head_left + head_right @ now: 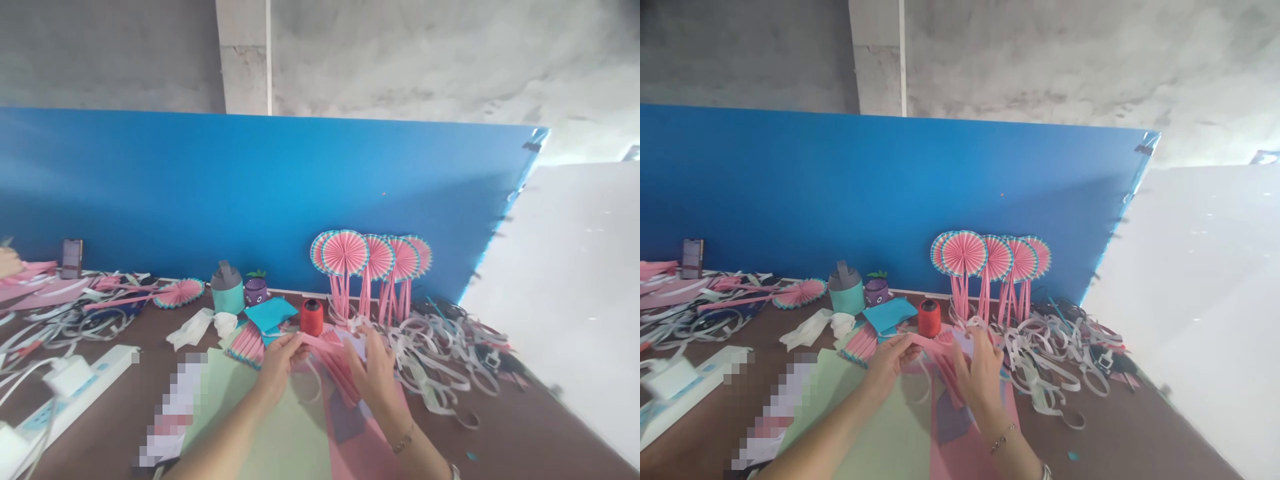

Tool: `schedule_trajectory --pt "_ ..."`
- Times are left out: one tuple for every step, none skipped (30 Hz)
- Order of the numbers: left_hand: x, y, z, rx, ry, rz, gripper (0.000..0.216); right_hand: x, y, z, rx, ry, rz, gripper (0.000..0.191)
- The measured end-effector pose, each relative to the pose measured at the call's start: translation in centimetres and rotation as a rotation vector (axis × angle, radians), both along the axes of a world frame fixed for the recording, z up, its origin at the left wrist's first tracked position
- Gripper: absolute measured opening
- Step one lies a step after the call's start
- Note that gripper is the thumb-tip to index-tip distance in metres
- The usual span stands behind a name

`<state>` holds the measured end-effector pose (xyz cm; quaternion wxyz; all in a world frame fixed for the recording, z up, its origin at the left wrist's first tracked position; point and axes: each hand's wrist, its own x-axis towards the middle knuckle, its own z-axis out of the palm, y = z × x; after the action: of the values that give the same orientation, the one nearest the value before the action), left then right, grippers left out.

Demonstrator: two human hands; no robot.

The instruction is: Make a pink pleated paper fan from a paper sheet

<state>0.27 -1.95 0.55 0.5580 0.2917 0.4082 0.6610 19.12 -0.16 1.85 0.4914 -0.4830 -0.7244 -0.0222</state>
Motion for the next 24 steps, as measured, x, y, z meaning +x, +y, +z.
schedule_trajectory --pt "0.0 0.1 0.0 -0.001 0.001 0.024 0.041 0.1 -0.2 0.3 0.041 -0.024 -0.027 0.024" --pt "0.1 0.1 0.0 -0.001 0.004 0.043 0.041 0.3 -0.4 0.7 0.083 -0.044 -0.040 0.024" --pt "0.2 0.1 0.0 -0.002 0.009 0.054 0.042 0.3 -0.7 1.0 0.122 -0.064 -0.036 0.023" --pt "0.3 0.0 0.0 -0.001 0.017 0.058 0.042 0.3 -1.0 1.4 0.155 -0.090 -0.015 0.023" --pt "0.4 0.0 0.1 -0.001 0.025 0.056 0.042 0.2 -1.3 1.6 0.175 -0.122 0.021 0.022" --pt "0.6 -0.2 0.2 -0.002 0.033 0.050 0.042 0.0 -1.6 1.8 0.181 -0.159 0.062 0.023" --pt "0.8 -0.3 0.2 -0.002 0.040 0.045 0.042 -0.2 -1.9 1.8 0.174 -0.194 0.099 0.023" --pt "1.0 -0.5 0.3 -0.001 0.044 0.040 0.041 -0.5 -2.2 1.8 0.155 -0.224 0.123 0.024" --pt "1.2 -0.6 0.4 -0.001 0.045 0.036 0.040 -0.9 -2.4 1.7 0.132 -0.244 0.132 0.025" --pt "1.4 -0.8 0.4 -0.001 0.044 0.031 0.040 -1.2 -2.6 1.5 0.106 -0.258 0.130 0.025" --pt "1.6 -1.0 0.5 -0.002 0.040 0.026 0.039 -1.5 -2.7 1.3 0.079 -0.268 0.123 0.026" --pt "1.7 -1.1 0.5 -0.004 0.033 0.019 0.039 -1.7 -2.7 1.1 0.052 -0.276 0.115 0.027" --pt "1.9 -1.2 0.5 -0.008 0.026 0.009 0.039 -1.9 -2.7 0.8 0.028 -0.282 0.109 0.027" --pt "2.0 -1.2 0.5 -0.011 0.020 -0.003 0.039 -2.0 -2.6 0.6 0.009 -0.286 0.105 0.027" --pt "2.0 -1.3 0.5 -0.013 0.016 -0.014 0.039 -2.0 -2.5 0.4 -0.003 -0.287 0.101 0.027" --pt "2.0 -1.3 0.5 -0.015 0.015 -0.025 0.039 -2.0 -2.3 0.3 -0.008 -0.289 0.095 0.026" --pt "2.0 -1.2 0.5 -0.018 0.017 -0.033 0.039 -1.9 -2.2 0.2 -0.006 -0.288 0.084 0.025" --pt "2.0 -1.2 0.4 -0.023 0.023 -0.038 0.039 -1.7 -2.0 0.2 0.004 -0.285 0.066 0.024" --pt "1.9 -1.1 0.4 -0.029 0.030 -0.039 0.039 -1.5 -1.9 0.2 0.018 -0.281 0.044 0.023" --pt "1.8 -1.0 0.3 -0.036 0.038 -0.036 0.038 -1.2 -1.7 0.3 0.037 -0.274 0.023 0.023" --pt "1.7 -0.9 0.1 -0.043 0.046 -0.028 0.037 -1.0 -1.6 0.4 0.060 -0.260 0.005 0.022" --pt "1.6 -0.8 0.0 -0.050 0.054 -0.017 0.036 -0.7 -1.4 0.6 0.080 -0.238 -0.011 0.020" --pt "1.4 -0.6 -0.1 -0.055 0.059 -0.002 0.035 -0.4 -1.2 0.7 0.094 -0.208 -0.024 0.017" --pt "1.3 -0.5 -0.3 -0.059 0.063 0.012 0.035 -0.1 -1.0 0.8 0.099 -0.169 -0.032 0.014"
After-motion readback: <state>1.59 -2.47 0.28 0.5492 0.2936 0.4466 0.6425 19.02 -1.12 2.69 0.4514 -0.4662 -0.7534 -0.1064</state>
